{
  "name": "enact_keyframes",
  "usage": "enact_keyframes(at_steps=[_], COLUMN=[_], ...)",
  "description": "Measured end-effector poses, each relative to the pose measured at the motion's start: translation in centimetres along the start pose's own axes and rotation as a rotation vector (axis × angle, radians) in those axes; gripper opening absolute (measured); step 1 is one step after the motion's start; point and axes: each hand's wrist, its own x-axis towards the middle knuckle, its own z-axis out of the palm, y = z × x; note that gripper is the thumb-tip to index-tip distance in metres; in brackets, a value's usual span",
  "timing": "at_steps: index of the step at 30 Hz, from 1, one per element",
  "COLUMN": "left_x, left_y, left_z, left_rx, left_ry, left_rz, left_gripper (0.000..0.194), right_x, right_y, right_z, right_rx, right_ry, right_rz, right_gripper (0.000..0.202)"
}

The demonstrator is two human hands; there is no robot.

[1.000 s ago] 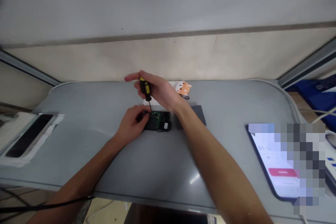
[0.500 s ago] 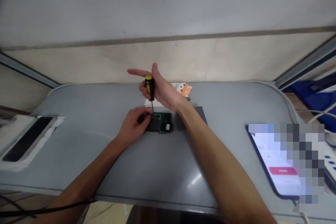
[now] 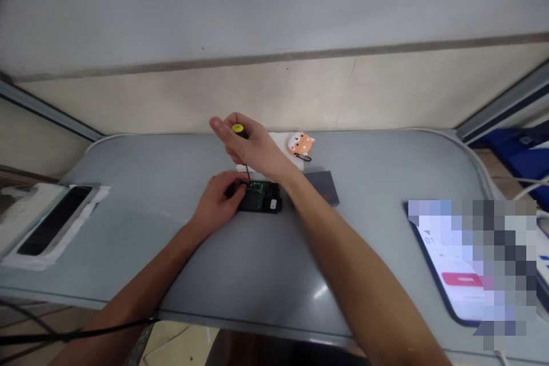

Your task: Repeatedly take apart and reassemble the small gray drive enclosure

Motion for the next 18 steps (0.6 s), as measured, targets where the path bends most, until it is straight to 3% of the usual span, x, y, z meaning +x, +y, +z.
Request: enact_keyframes(at_steps=[6, 8, 13, 15, 18], left_x=[0.2, 0.2, 0.3, 0.3, 0.3], left_y=[-0.1, 0.0, 0.3, 0.2, 0.0], left_z=[-0.1, -0.2, -0.2, -0.2, -0.1], left_rx=[-0.023, -0.023, 0.007, 0.001, -0.022], left_ry=[0.015, 0.006, 0.011, 0.010, 0.000], left_rz=[0.016, 0.019, -0.006, -0.005, 0.001], left_gripper=[0.021, 0.021, 0.020, 0.019, 0.019], right_x=[0.4, 0.2, -0.3, -0.4, -0.3], right_y=[0.7, 0.4, -0.6, -0.8, -0.6], right_z=[1.4, 1.3, -0.4, -0.7, -0.3], right_rx=[-0.035, -0.050, -0.013, 0.018, 0.047], right_ry=[0.134, 0.100, -0.129, -0.123, -0.025], right_rz=[-0.062, -0.054, 0.008, 0.014, 0.025], right_gripper=[0.052, 0.049, 0.037, 0.034, 0.053])
